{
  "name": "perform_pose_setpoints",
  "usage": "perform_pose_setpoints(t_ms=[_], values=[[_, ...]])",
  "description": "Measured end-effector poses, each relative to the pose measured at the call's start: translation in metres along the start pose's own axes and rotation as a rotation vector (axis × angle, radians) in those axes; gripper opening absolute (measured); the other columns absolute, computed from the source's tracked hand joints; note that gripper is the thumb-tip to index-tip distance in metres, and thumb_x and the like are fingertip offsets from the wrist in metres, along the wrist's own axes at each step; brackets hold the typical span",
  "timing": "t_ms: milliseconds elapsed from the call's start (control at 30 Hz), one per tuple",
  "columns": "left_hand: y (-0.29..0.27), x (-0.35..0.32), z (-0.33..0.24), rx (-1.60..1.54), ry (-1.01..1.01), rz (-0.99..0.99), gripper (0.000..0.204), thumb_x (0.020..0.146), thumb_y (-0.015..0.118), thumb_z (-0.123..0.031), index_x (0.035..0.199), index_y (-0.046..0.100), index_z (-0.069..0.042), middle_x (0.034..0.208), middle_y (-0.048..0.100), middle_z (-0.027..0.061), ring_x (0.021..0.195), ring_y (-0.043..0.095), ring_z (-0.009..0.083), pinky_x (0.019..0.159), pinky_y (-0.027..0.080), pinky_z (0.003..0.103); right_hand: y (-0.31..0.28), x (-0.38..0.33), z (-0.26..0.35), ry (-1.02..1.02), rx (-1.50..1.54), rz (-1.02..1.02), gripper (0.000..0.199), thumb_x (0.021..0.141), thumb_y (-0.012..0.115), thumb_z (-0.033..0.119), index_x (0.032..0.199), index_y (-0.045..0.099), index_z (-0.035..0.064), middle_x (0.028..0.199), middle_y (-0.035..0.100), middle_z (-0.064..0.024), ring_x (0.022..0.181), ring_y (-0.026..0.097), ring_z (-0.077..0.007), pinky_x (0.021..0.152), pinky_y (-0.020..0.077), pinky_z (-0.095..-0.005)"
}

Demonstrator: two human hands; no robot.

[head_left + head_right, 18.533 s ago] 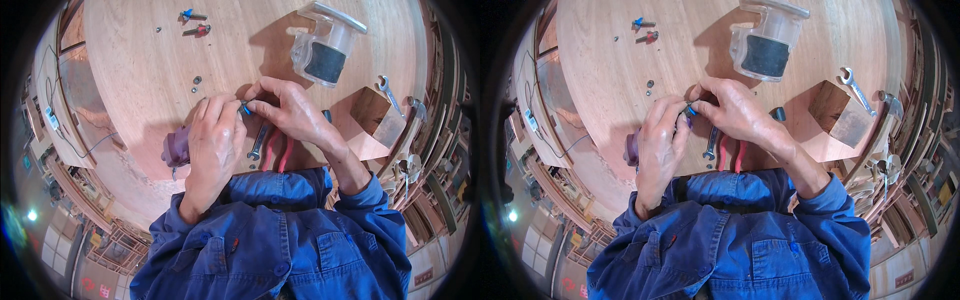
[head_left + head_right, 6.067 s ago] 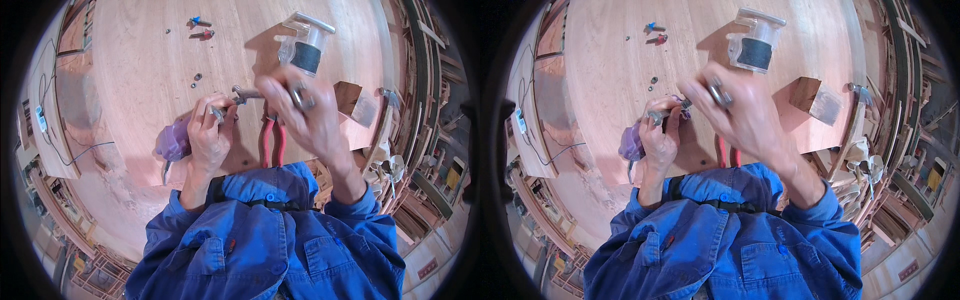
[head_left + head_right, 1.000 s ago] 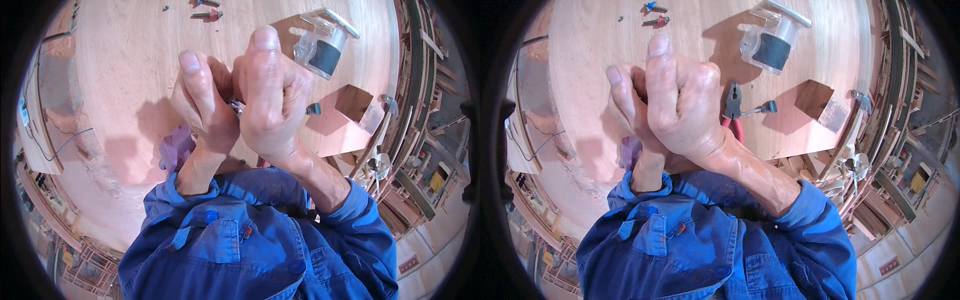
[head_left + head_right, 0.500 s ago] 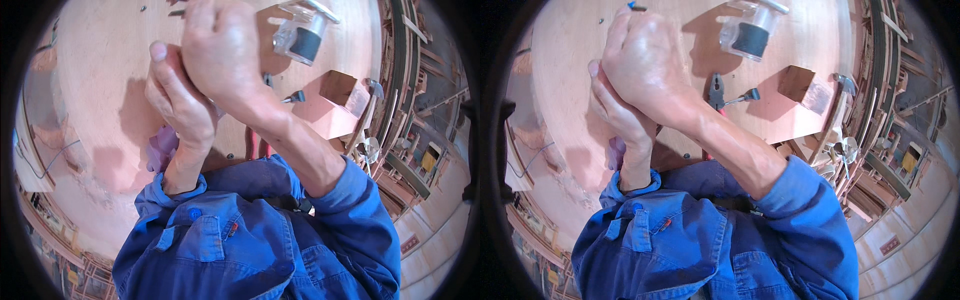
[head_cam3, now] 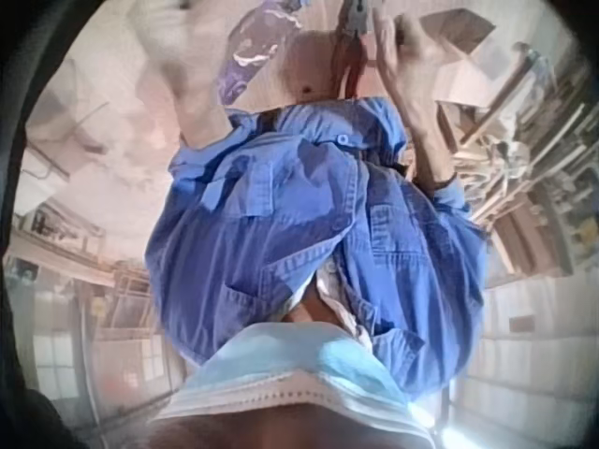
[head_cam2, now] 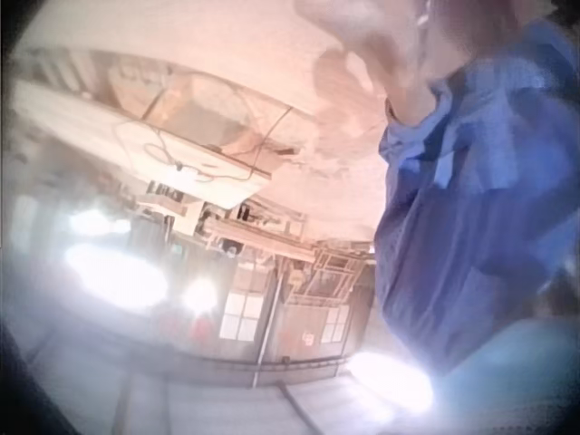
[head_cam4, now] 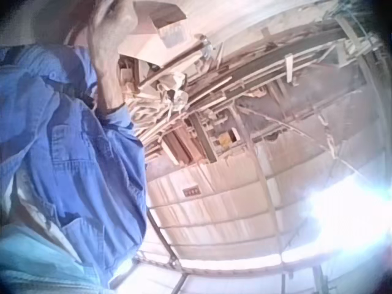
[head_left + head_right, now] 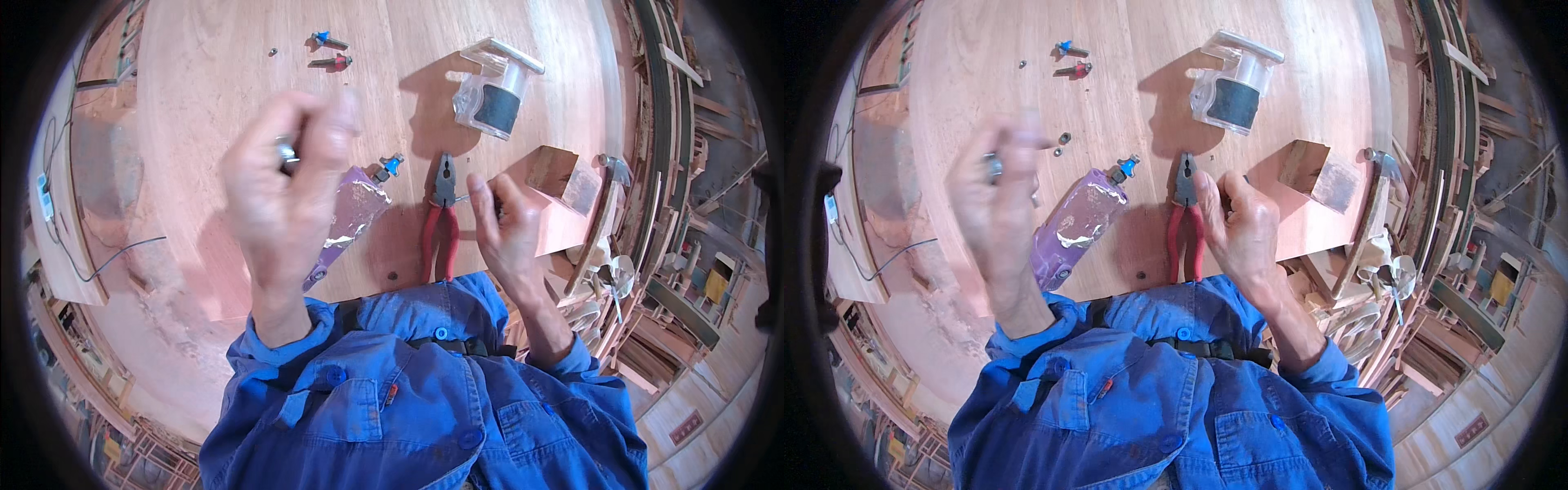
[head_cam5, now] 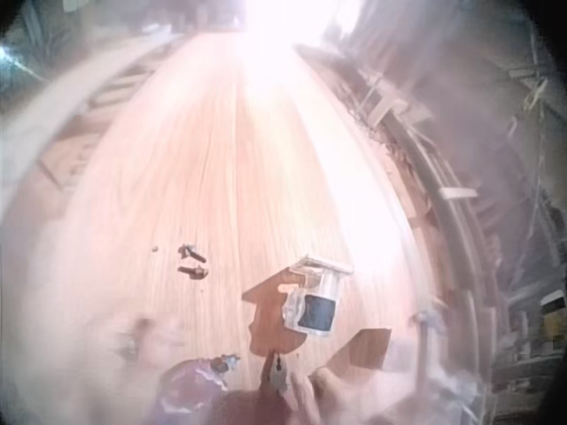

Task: The person assembles a handheld electric router by inserting a bit, securing it with a nut, and attaching a base plate. They use a wrench and pliers to tighten components and a hammer to tap the base into place.

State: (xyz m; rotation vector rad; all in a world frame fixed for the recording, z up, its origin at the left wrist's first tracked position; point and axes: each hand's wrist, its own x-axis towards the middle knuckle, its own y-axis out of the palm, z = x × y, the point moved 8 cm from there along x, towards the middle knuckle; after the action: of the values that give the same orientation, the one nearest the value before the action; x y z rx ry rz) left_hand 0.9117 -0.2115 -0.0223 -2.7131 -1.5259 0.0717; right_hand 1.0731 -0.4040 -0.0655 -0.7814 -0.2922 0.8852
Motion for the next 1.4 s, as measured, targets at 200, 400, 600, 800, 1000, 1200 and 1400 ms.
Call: perform_pose_setpoints(t_ms=[200,400,600,800,1000,1200,1400], values=[[0.016,-0.03,0.043,0.906,-0.047,0.322,0.043,0.083,0.083,-0.033,0.11,0.07,-0.002,0.102,0.064,0.0132,0.086,0.068,0.0305,0.074,0.055,0.039,0.032,-0.001,-0.026,-0.165,-0.24,0.008,0.019,0.089,0.078,0.019,0.093,0.068,0.0032,0.095,0.068,-0.0143,0.071,0.064,-0.0313,0.062,0.0506,-0.0405],[0.033,-0.047,0.058,1.123,0.205,0.28,0.057,0.069,0.089,-0.036,0.111,0.066,-0.005,0.103,0.063,0.01,0.098,0.06,0.0287,0.078,0.053,0.039,0.042,0.02,0.017,-0.301,-0.072,-0.088,0.026,0.089,0.077,0.022,0.105,0.071,0.0014,0.099,0.067,-0.0176,0.087,0.065,-0.0356,0.076,0.0531,-0.0439],[0.039,-0.052,0.069,1.079,0.192,0.263,0.053,0.064,0.089,-0.03,0.104,0.065,-0.005,0.095,0.061,0.0087,0.091,0.055,0.0277,0.075,0.052,0.038,0.115,0.049,-0.014,0.309,0.433,0.532,0.031,0.096,0.07,0.024,0.102,0.076,-0.0064,0.083,0.076,-0.0192,0.074,0.074,-0.0238,0.069,0.0584,-0.0387],[0.037,-0.052,0.069,1.07,0.196,0.257,0.051,0.064,0.089,-0.03,0.103,0.066,-0.005,0.095,0.061,0.0078,0.092,0.056,0.0264,0.075,0.053,0.037,0.118,0.049,-0.02,0.455,0.461,0.639,0.028,0.098,0.07,0.023,0.101,0.077,-0.0043,0.079,0.075,-0.0118,0.072,0.072,-0.0145,0.067,0.0572,-0.0325],[0.036,-0.053,0.068,1.052,0.215,0.248,0.051,0.065,0.089,-0.031,0.104,0.067,-0.006,0.096,0.063,0.0074,0.092,0.056,0.0263,0.075,0.053,0.037,0.116,0.054,-0.018,0.375,0.431,0.651,0.03,0.098,0.07,0.024,0.1,0.078,-0.0041,0.075,0.075,-0.0104,0.066,0.072,-0.0157,0.062,0.056,-0.0316],[0.036,-0.052,0.069,1.037,0.203,0.274,0.049,0.067,0.088,-0.03,0.105,0.068,-0.007,0.096,0.064,0.0075,0.092,0.057,0.0271,0.076,0.053,0.038,0.119,0.052,-0.022,0.377,0.516,0.641,0.029,0.099,0.07,0.025,0.099,0.078,-0.0031,0.075,0.075,-0.0097,0.063,0.071,-0.0137,0.056,0.0551,-0.0297],[0.038,-0.052,0.066,1.051,0.209,0.272,0.049,0.068,0.088,-0.031,0.104,0.067,-0.006,0.096,0.064,0.0081,0.092,0.057,0.0281,0.077,0.053,0.039,0.112,0.058,-0.022,0.399,0.571,0.657,0.033,0.101,0.067,0.028,0.104,0.076,-0.0039,0.078,0.074,-0.0095,0.066,0.071,-0.0135,0.054,0.0561,-0.0291]])
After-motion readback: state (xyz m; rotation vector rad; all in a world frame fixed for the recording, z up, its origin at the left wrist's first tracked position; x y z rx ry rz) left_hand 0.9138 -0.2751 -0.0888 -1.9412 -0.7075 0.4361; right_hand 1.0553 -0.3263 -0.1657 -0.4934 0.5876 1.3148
